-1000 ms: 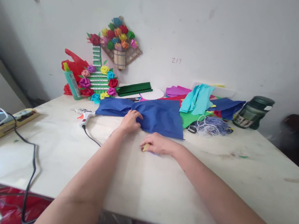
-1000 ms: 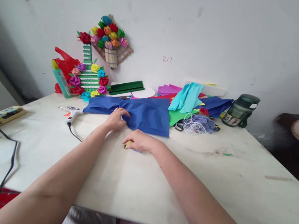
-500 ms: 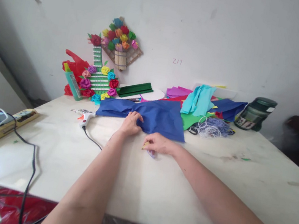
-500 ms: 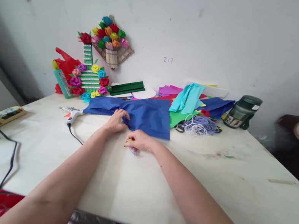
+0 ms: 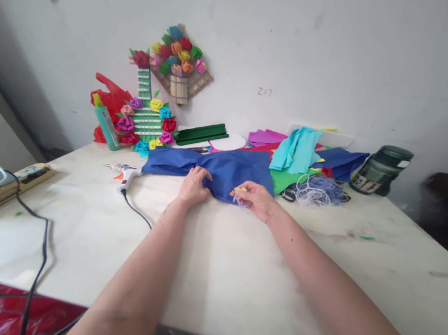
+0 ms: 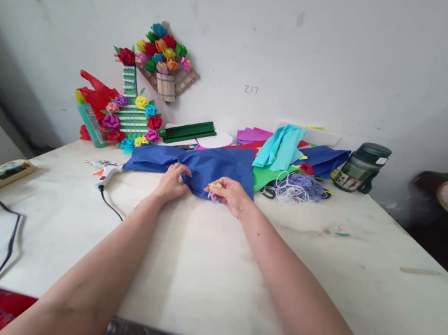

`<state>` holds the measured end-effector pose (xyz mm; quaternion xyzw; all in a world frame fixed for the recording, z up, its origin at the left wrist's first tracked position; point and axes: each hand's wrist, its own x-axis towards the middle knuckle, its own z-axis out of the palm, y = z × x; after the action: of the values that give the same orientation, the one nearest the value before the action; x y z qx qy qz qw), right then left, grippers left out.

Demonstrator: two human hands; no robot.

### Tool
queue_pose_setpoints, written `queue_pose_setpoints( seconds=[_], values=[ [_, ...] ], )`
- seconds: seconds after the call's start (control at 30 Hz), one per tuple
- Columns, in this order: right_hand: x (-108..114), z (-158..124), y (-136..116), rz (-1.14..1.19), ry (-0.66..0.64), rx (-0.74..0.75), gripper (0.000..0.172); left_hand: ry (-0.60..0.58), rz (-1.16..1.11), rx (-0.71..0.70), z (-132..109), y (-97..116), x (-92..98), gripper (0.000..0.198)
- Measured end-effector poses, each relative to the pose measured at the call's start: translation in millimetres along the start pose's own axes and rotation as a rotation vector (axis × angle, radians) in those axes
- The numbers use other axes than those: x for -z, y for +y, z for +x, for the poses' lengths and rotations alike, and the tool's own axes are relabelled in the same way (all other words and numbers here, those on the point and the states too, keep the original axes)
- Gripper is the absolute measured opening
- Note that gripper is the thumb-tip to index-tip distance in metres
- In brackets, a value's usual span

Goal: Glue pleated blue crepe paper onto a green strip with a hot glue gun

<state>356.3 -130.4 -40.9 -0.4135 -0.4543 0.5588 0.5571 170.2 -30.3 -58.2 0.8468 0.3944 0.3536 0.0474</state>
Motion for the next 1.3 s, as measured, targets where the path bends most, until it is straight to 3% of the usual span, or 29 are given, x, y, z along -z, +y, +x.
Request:
queue_pose_setpoints(
  seconds=[0.07,0.17,0.23,0.33,0.43,0.57,0.73,0.9,1.03,1.17,1.3],
  values=[
    [3.0,1.8,-1.5,0.066,0.029,-0.004,0.024,0.071,-0.017,0.131,1.2,-2.1,-1.2,0.031],
    [4.4,5.5,-1.1,0.116,0.036,-0.014,0.029,0.188,-0.053,0.465,3.5,-5.4,-0.7,0.028],
    [3.5,9.5,-2.0,0.129,0.027,-0.023,0.023,0.207,-0.100,0.669,5.2,-8.0,0.3,0.021],
    [-0.1,17.0,-7.9,0.139,0.064,-0.076,0.012,0.106,-0.311,0.853,8.2,-10.6,0.5,0.009],
    [-6.0,24.2,-16.4,0.125,0.134,-0.104,0.008,-0.017,-0.544,0.952,12.0,-9.8,-1.4,0.011],
    [-16.8,30.1,-19.5,-0.100,0.181,-0.044,0.021,-0.063,-0.640,0.993,17.6,-5.8,-3.7,0.015],
    [-26.3,35.7,-5.8,-0.749,0.233,0.116,0.023,-0.064,-0.707,1.029,23.5,-5.4,-4.7,0.018],
    [-27.6,36.7,0.7,-1.073,0.153,0.190,0.013,-0.056,-0.740,1.058,27.5,-7.4,-6.2,0.017],
    [-31.3,25.7,-3.9,-1.357,0.153,0.228,0.018,-0.024,-0.754,1.042,27.8,-7.3,-5.9,0.014],
    [-39.7,12.7,-5.8,-1.703,0.024,0.353,0.028,0.021,-0.778,1.011,26.0,-5.5,-4.0,0.012],
    [-45.0,8.4,-3.5,-1.922,-0.051,0.371,0.027,0.063,-0.810,0.965,24.9,-4.7,-3.4,0.010]
  ],
)
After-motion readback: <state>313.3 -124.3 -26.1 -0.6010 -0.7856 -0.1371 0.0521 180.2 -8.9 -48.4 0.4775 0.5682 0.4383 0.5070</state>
